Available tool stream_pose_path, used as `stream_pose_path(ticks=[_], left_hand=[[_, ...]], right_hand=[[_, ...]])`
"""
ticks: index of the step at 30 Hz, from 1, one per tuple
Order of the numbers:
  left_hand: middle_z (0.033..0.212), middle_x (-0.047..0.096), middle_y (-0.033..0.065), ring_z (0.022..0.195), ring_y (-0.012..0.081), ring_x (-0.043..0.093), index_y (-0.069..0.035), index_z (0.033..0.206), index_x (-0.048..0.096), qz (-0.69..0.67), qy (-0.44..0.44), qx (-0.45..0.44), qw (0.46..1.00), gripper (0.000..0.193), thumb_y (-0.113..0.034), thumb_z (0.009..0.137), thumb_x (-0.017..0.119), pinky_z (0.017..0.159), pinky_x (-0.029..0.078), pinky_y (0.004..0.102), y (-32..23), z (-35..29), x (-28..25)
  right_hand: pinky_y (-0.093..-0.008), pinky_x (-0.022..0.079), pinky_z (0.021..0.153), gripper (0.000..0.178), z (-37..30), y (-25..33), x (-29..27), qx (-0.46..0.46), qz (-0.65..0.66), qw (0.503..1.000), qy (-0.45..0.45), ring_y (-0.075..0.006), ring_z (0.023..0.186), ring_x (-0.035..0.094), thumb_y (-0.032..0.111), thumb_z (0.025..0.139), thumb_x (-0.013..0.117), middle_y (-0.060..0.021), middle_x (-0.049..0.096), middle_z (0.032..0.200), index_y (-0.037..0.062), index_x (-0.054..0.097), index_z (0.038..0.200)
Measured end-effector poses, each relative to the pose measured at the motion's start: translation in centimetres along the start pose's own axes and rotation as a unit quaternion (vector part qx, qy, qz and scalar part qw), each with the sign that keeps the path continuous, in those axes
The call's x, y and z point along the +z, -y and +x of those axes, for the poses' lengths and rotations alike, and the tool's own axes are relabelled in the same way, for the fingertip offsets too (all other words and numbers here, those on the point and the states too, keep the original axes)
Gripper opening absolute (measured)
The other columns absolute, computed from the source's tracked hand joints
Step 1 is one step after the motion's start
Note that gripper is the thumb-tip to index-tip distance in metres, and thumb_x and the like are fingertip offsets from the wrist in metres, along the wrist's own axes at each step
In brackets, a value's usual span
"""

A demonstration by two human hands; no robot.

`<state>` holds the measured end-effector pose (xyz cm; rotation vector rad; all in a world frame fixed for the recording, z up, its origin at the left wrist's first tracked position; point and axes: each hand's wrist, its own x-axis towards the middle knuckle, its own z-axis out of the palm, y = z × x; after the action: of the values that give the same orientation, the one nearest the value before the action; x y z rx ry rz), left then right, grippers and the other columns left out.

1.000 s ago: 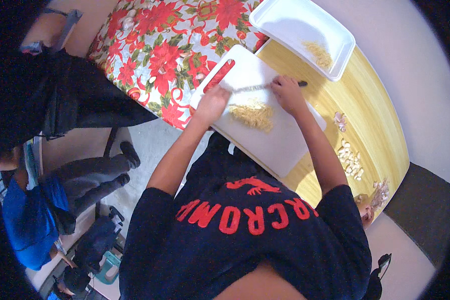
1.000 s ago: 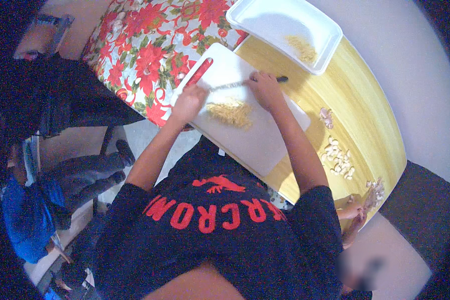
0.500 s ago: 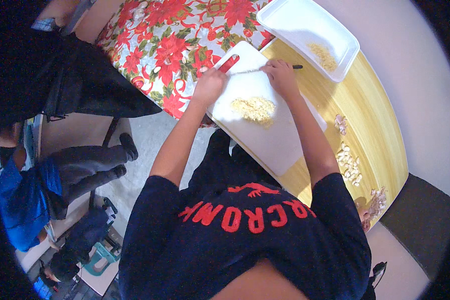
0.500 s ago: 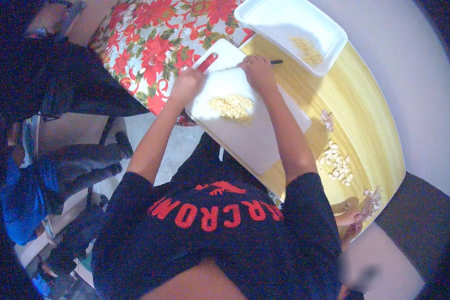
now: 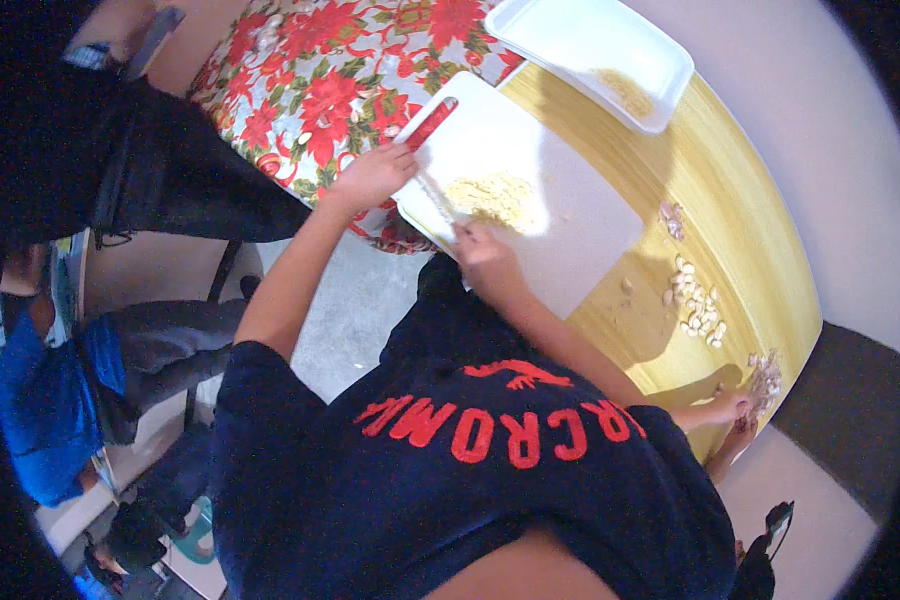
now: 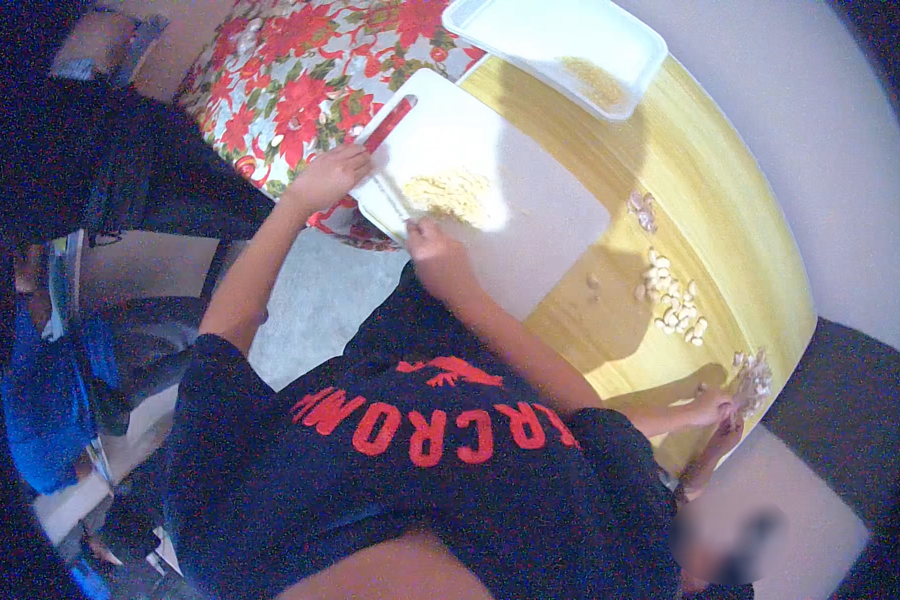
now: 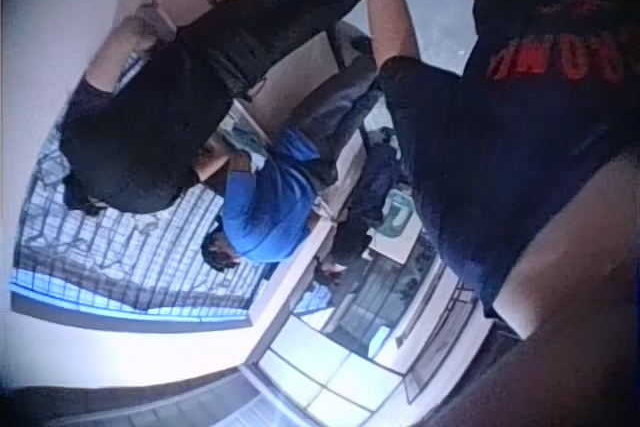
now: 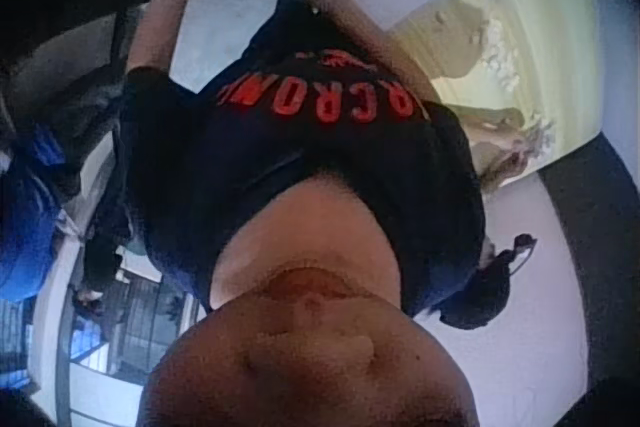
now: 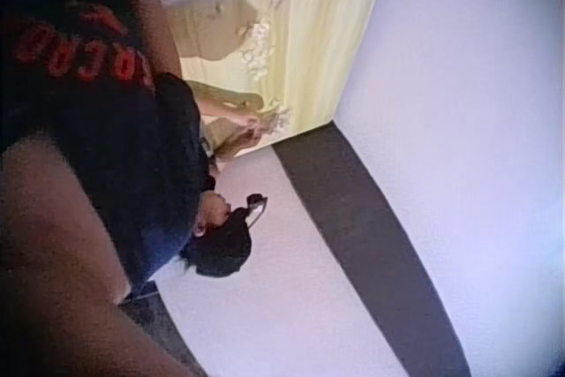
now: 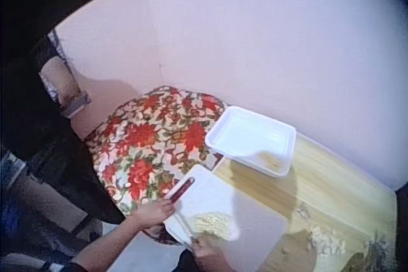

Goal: The person uses a knife to mince garlic on a white cutting board, repeatedly using the blade to gather the bits into a pile and continue chopping them into smaller pieces.

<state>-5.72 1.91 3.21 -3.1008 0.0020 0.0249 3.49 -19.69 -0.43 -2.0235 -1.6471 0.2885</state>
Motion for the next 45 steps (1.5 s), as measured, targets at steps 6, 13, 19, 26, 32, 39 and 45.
stream_pose_path(ticks=[6,13,19,26,32,39,45], left_hand=[[0.093,0.056,0.0087,0.097,0.0212,0.050,-0.001,0.091,0.056,0.025,-0.014,0.054,0.998,0.023,-0.009,0.072,0.048,0.084,0.041,0.0314,0.7,-0.4,1.8],[0.084,0.055,0.0077,0.088,0.0202,0.051,-0.001,0.085,0.056,0.012,-0.074,0.077,0.994,0.019,-0.009,0.070,0.048,0.080,0.042,0.0311,-1.8,4.1,1.8],[0.090,0.055,0.0117,0.087,0.0248,0.053,0.000,0.092,0.055,-0.089,-0.010,0.028,0.996,0.026,-0.009,0.068,0.051,0.079,0.043,0.0337,-4.8,1.1,0.7],[0.075,0.052,0.0101,0.078,0.0235,0.051,0.000,0.080,0.054,-0.142,-0.150,-0.037,0.978,0.018,-0.008,0.064,0.050,0.072,0.043,0.0333,-10.6,0.3,3.6],[0.079,0.054,0.0114,0.082,0.0249,0.051,0.003,0.089,0.055,-0.141,-0.151,-0.107,0.972,0.027,-0.007,0.065,0.049,0.076,0.042,0.0341,-8.8,1.5,4.2],[0.082,0.055,0.0128,0.085,0.0265,0.051,0.004,0.090,0.054,-0.155,-0.132,-0.108,0.973,0.026,-0.007,0.066,0.048,0.079,0.041,0.0346,-9.8,2.1,3.9],[0.082,0.054,0.0130,0.086,0.0271,0.051,0.003,0.089,0.054,-0.151,-0.129,-0.117,0.973,0.024,-0.008,0.068,0.047,0.080,0.040,0.0352,-9.2,1.7,3.8]], right_hand=[[-0.0376,0.049,0.059,0.024,0.0,0.7,1.7,0.034,0.042,0.998,-0.015,-0.0268,0.074,0.058,0.006,0.074,0.047,-0.0141,0.053,0.087,-0.0009,0.050,0.097],[-0.0364,0.048,0.060,0.027,-1.7,-3.1,-3.0,0.103,-0.071,0.992,-0.012,-0.0252,0.078,0.056,0.013,0.076,0.052,-0.0088,0.056,0.088,0.0093,0.054,0.102],[-0.0344,0.045,0.061,0.019,-3.7,-2.9,-5.9,0.117,-0.076,0.990,-0.026,-0.0228,0.074,0.055,0.014,0.074,0.057,-0.0064,0.057,0.083,0.0143,0.061,0.093],[-0.0346,0.040,0.069,0.014,-4.3,-7.8,-7.2,0.058,-0.100,0.993,-0.029,-0.0225,0.078,0.052,0.010,0.070,0.058,-0.0046,0.056,0.080,0.0134,0.063,0.083],[-0.0341,0.038,0.072,0.014,1.3,-10.3,-7.4,-0.034,-0.073,0.994,-0.080,-0.0222,0.078,0.052,0.008,0.069,0.058,-0.0040,0.056,0.079,0.0115,0.063,0.082],[-0.0357,0.037,0.077,0.017,0.5,-12.6,-7.3,-0.042,-0.044,0.998,-0.029,-0.0212,0.084,0.051,0.006,0.068,0.056,-0.0020,0.058,0.083,0.0117,0.062,0.083],[-0.0339,0.035,0.075,0.016,3.3,-9.7,-9.7,-0.038,-0.070,0.996,-0.029,-0.0199,0.084,0.051,0.005,0.067,0.058,-0.0006,0.058,0.081,0.0134,0.064,0.079]])
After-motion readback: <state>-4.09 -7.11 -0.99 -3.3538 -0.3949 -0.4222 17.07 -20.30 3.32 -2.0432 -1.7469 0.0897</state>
